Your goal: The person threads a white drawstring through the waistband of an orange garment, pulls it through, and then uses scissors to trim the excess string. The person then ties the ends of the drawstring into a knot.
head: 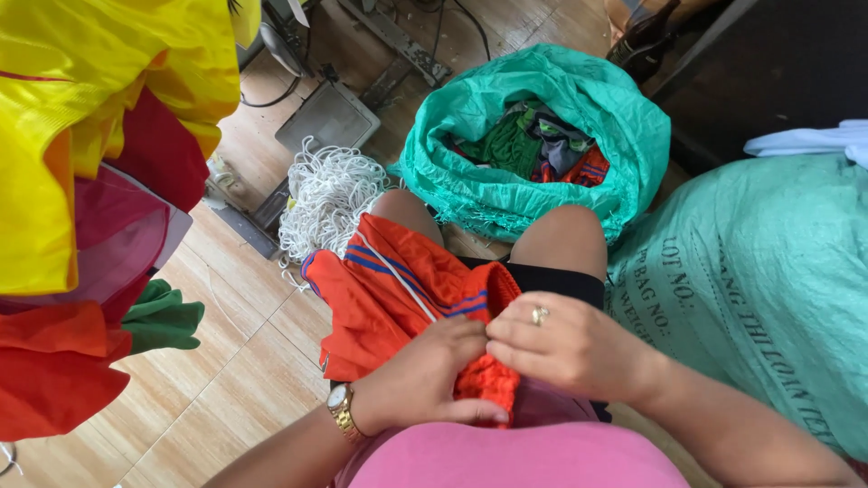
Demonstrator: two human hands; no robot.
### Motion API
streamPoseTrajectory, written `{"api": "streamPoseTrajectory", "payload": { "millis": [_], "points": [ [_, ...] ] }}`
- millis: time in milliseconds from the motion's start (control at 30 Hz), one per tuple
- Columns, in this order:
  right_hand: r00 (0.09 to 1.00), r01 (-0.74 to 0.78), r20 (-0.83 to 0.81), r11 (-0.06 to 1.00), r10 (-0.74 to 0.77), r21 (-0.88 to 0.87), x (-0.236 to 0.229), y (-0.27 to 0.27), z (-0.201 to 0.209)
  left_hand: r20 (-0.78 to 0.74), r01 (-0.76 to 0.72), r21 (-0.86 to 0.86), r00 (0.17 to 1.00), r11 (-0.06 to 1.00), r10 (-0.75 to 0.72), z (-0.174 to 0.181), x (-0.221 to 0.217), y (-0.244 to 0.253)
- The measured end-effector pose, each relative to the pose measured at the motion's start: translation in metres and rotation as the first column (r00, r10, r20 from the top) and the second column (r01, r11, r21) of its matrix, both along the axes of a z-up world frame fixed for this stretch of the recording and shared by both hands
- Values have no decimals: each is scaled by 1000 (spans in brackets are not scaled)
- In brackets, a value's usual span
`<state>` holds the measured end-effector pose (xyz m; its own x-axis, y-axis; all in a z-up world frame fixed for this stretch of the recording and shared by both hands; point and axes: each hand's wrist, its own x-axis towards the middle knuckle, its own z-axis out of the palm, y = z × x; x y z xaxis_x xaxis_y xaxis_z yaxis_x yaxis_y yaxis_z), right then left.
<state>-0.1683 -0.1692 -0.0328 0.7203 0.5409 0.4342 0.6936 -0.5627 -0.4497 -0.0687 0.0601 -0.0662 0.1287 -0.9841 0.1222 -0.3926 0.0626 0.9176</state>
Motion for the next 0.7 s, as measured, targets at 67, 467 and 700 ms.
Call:
{"api": "streamPoseTrajectory", "payload": {
  "millis": [67,467,700],
  "points": [
    [998,-36,39,997,39,-72,8,-8,-1,69,-33,7,997,999,32,8,10,-4],
    [597,689,501,720,-626,79,80,-56,16,245,-376,-490,807,787,538,52,37,-47],
    [513,686,616,717,-598,125,108,-35,14,-131,-540,-337,838,771,530,25,131,-68]
  ]
}}
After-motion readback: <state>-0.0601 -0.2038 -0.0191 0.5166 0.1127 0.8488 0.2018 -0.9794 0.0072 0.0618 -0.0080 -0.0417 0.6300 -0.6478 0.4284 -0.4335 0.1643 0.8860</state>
